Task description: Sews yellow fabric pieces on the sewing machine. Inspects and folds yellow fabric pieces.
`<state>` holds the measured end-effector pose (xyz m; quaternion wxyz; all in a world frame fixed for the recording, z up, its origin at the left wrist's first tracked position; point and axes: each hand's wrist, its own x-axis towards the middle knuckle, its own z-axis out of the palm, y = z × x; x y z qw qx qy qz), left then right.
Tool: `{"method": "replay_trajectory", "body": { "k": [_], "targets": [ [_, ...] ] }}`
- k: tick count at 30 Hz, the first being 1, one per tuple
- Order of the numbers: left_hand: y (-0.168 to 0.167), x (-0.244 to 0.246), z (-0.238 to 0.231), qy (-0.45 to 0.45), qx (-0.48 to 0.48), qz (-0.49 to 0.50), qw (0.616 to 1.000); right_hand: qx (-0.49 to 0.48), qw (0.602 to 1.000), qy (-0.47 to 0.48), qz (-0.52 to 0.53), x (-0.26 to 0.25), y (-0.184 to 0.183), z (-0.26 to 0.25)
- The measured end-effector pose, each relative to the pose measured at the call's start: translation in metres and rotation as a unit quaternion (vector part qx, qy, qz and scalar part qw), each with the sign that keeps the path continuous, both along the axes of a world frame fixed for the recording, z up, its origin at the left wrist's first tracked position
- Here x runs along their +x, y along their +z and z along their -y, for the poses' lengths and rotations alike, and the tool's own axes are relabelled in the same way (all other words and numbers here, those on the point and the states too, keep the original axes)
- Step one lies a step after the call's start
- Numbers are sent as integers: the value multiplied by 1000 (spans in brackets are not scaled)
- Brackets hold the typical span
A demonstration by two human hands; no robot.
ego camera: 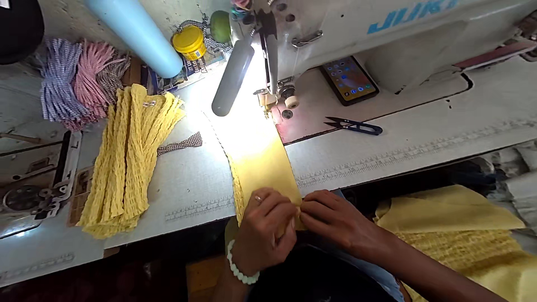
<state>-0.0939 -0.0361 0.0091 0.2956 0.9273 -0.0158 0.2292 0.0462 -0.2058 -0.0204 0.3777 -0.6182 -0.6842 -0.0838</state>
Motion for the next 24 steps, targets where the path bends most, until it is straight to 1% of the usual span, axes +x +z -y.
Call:
{"method": "replay_trajectory", "body": {
  "k": [1, 3, 4, 6, 11, 17, 22, 24],
  "targets": [
    [2, 7, -2, 35, 20, -24, 999, 0, 1000, -7, 3, -2, 0, 1],
    [-1, 16, -1, 104, 92, -83, 987, -4, 1000, -21, 17, -6, 2, 2],
    [-3, 18, 1, 129, 127, -97, 979, -6, 999, -27, 25, -7, 3, 4],
    [-5, 15, 4, 152, 156, -106, 970, -12, 998, -40, 38, -9, 3, 7],
    [-6, 14, -4, 139, 149, -112, 973, -20, 997, -55, 52, -6, 2, 1],
    [-3, 36, -32, 120, 149, -152, 970, -28, 995, -61, 70, 13, 7, -24],
    [-4, 54, -52, 116, 153, -148, 970, -22, 994, -70, 81, 27, 8, -43],
    [-3, 62, -60, 112, 152, -166, 968, -21, 993, -77, 82, 33, 9, -50]
  ]
}}
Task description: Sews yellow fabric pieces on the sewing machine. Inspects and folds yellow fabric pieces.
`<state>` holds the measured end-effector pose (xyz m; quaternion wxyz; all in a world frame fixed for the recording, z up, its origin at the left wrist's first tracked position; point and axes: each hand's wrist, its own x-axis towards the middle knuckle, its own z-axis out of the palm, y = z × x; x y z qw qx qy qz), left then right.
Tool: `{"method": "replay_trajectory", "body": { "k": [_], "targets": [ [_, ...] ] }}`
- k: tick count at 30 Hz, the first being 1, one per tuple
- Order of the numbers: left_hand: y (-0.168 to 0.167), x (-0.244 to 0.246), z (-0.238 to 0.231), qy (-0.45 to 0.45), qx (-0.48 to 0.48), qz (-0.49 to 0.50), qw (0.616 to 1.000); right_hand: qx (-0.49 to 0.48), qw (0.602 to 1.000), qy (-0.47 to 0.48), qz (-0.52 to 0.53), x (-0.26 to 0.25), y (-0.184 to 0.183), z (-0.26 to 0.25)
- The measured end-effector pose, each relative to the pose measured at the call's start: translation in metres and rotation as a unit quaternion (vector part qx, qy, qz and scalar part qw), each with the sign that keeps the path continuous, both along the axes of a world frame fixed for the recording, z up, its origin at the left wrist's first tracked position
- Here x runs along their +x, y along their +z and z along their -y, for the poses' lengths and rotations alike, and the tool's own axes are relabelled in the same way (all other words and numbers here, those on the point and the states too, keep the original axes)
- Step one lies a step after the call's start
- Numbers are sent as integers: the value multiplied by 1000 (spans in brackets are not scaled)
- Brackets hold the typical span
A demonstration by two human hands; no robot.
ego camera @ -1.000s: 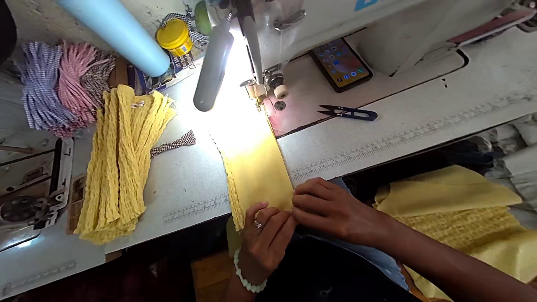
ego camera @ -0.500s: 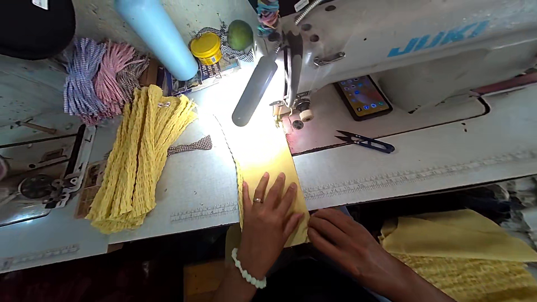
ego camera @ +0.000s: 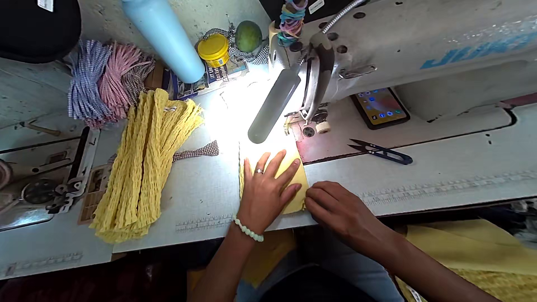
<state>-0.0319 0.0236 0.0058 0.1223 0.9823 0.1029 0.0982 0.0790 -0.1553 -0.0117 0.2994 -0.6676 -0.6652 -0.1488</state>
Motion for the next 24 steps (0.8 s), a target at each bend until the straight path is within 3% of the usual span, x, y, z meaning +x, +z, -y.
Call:
{"method": "replay_trajectory", "body": {
  "k": [4, 9, 13, 24],
  "targets": [
    [2, 13, -13, -5, 1, -18, 1000, -3, 1000, -6, -5, 8, 2, -12],
    [0, 5, 11, 40, 21, 79, 996, -14, 1000, -15, 15, 9, 5, -12],
    [-2, -1, 11, 42, 3, 69, 997, -20, 999, -17, 24, 11, 7, -13],
    [2, 37, -31, 48, -5, 24, 999, -22, 999, -23, 34, 45, 7, -51]
  ]
}}
